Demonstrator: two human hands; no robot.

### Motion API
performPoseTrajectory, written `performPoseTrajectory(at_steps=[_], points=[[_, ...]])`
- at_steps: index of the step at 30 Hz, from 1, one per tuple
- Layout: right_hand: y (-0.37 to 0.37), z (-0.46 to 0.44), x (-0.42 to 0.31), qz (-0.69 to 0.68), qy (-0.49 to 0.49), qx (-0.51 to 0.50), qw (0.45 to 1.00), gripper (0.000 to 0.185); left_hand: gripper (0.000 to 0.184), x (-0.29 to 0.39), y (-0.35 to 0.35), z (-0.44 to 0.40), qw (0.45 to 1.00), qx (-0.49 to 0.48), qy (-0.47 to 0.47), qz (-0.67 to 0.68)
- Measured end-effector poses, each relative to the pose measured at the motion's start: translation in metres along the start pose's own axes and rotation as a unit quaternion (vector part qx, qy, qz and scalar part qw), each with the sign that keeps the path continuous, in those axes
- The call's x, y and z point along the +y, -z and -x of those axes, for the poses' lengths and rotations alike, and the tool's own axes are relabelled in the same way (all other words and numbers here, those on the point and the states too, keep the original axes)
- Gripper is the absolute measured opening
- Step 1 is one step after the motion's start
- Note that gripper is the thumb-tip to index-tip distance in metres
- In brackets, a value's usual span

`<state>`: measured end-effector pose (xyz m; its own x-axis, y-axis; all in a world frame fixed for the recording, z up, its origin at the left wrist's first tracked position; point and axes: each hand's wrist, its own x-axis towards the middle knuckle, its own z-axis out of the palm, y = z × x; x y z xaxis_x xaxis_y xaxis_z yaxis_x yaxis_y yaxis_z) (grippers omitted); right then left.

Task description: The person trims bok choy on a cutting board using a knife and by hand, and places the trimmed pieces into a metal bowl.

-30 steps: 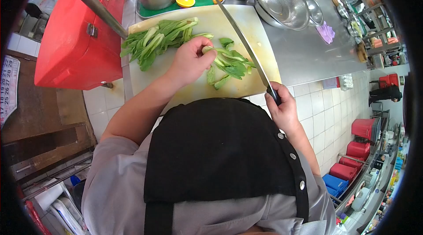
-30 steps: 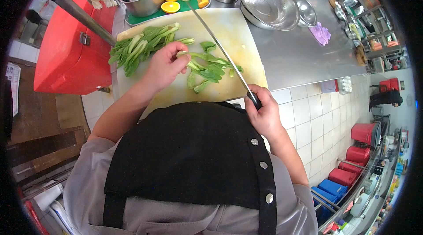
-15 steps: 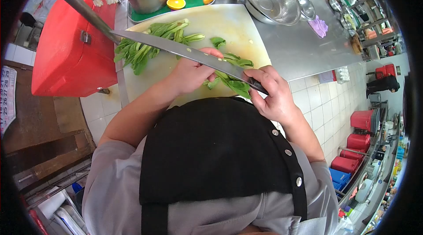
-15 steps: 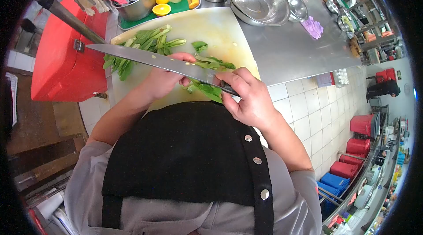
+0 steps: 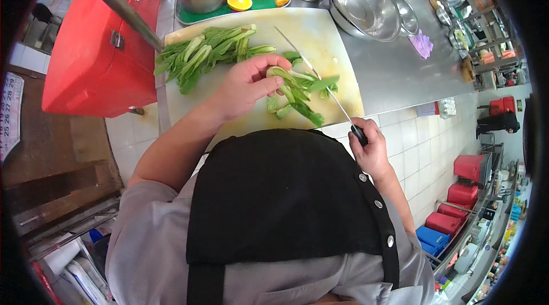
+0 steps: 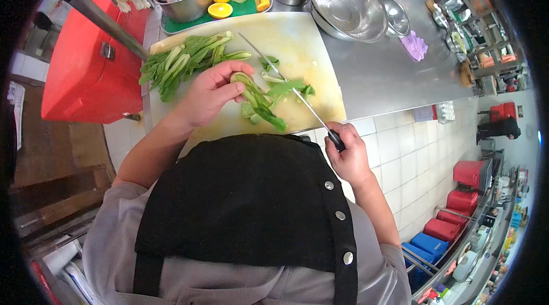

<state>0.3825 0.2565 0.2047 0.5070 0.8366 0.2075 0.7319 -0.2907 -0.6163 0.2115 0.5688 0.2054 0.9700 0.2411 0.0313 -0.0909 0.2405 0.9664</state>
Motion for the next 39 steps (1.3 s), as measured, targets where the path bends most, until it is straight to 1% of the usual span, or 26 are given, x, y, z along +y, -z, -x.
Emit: performPoseTrajectory(at_steps=[3, 5, 8, 11, 15, 18, 21, 23, 24, 25, 27, 28, 30, 32, 33, 34, 36, 39], points=[[-0.005, 0.004, 0.001, -0.029, -0.04, 0.01, 0.999, 0.031, 0.036, 0.0, 0.0, -0.002, 1.0, 0.024, -0.016, 0.01], [-0.008, 0.004, 0.003, -0.04, -0.061, 0.013, 0.997, 0.03, 0.038, 0.001, 0.0, -0.004, 0.999, 0.038, -0.003, -0.017], [-0.015, 0.005, 0.01, -0.056, -0.062, 0.03, 0.996, 0.029, 0.04, 0.006, 0.0, -0.004, 0.998, 0.054, 0.002, -0.038], [-0.018, 0.005, 0.013, -0.056, -0.091, 0.018, 0.994, 0.029, 0.041, 0.007, 0.0, -0.001, 0.996, 0.066, 0.001, -0.056], [-0.02, 0.006, 0.016, -0.071, -0.092, 0.013, 0.993, 0.028, 0.043, 0.001, 0.003, 0.002, 0.996, 0.07, -0.021, -0.053], [-0.016, 0.003, 0.011, -0.063, -0.084, 0.015, 0.994, 0.028, 0.043, 0.002, 0.001, 0.004, 0.994, 0.067, -0.03, -0.082], [-0.015, 0.001, 0.009, -0.068, -0.096, 0.022, 0.993, 0.027, 0.043, 0.002, 0.0, 0.004, 0.994, 0.059, -0.039, -0.086], [-0.02, 0.001, 0.015, -0.087, -0.094, 0.031, 0.991, 0.027, 0.037, 0.001, 0.003, 0.008, 0.996, 0.057, -0.053, -0.054], [-0.022, 0.003, 0.022, -0.073, -0.099, 0.034, 0.992, 0.027, 0.034, 0.005, 0.01, 0.013, 0.995, 0.06, -0.059, -0.043], [-0.02, 0.002, 0.017, -0.057, -0.079, 0.039, 0.994, 0.027, 0.031, 0.02, 0.02, 0.02, 0.991, 0.097, -0.029, -0.087], [-0.018, 0.006, 0.017, -0.085, -0.124, 0.025, 0.988, 0.028, 0.026, 0.051, 0.039, 0.03, 0.973, 0.16, 0.035, -0.164], [-0.018, 0.008, 0.02, -0.096, -0.131, 0.022, 0.987, 0.027, 0.027, 0.052, 0.052, 0.032, 0.967, 0.236, -0.001, -0.096], [-0.017, 0.011, 0.025, -0.128, -0.154, 0.012, 0.98, 0.027, 0.03, 0.078, 0.073, 0.033, 0.942, 0.309, -0.102, -0.077], [-0.02, 0.014, 0.032, -0.128, -0.144, 0.019, 0.981, 0.028, 0.034, 0.095, 0.104, 0.038, 0.902, 0.329, -0.096, -0.262], [-0.022, 0.014, 0.034, -0.128, -0.137, 0.023, 0.982, 0.028, 0.036, 0.1, 0.114, 0.038, 0.869, 0.336, -0.093, -0.352], [-0.02, 0.013, 0.033, -0.129, -0.137, 0.02, 0.982, 0.028, 0.037, 0.105, 0.117, 0.037, 0.842, 0.329, -0.034, -0.426], [-0.02, 0.011, 0.031, -0.128, -0.127, 0.026, 0.983, 0.028, 0.041, 0.11, 0.119, 0.032, 0.766, 0.304, 0.083, -0.56], [-0.017, 0.008, 0.023, -0.117, -0.117, 0.032, 0.986, 0.026, 0.049, 0.053, 0.157, 0.022, 0.742, 0.263, 0.135, -0.602]])
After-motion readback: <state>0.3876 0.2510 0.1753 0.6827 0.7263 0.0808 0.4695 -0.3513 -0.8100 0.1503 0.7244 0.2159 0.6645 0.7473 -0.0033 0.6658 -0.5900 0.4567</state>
